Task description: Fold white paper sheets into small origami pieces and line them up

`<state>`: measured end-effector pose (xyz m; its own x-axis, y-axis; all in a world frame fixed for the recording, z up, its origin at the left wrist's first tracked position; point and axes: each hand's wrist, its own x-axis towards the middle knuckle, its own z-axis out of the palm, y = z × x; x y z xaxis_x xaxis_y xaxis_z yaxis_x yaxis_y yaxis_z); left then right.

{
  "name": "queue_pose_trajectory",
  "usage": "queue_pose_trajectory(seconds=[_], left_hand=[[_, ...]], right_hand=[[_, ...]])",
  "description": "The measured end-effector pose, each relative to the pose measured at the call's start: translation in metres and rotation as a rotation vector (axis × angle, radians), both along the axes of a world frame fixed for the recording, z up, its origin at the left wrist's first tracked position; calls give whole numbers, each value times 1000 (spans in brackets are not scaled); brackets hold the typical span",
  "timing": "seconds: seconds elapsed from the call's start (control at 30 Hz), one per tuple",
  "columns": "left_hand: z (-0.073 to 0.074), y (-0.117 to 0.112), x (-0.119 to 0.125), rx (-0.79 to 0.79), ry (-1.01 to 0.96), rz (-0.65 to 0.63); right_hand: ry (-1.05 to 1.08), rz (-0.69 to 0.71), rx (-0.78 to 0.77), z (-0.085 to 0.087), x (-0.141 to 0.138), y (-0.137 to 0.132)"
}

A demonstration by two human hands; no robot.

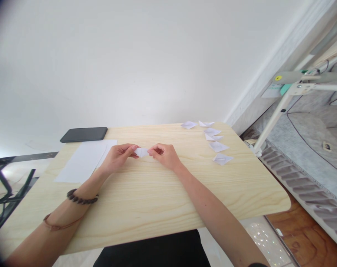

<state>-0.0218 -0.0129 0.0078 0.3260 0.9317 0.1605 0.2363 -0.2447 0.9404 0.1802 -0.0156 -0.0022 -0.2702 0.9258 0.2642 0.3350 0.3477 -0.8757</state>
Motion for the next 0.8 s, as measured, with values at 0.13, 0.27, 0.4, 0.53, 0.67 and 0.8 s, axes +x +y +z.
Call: queue_pose_trajectory(seconds=[0.13, 0.27, 0.4, 0.53, 0.67, 0.8], left_hand=[[0, -2, 3, -126, -51, -94], [0, -5, 5, -132, 26, -125], [4, -6, 5, -66, 92, -81], [6, -6, 5, -59, 96, -90], [4, -5, 5, -124, 89, -102], [5, -6, 4, -128, 139, -70]], right_hand=[[41, -6, -28, -3, -1, 0], [3, 10, 10, -2, -1, -1], [-45, 62, 70, 1, -2, -4], [-62, 82, 110, 1, -3, -4], [-109, 65, 100, -3, -2, -2], [-94, 99, 105, -5, -3, -2]])
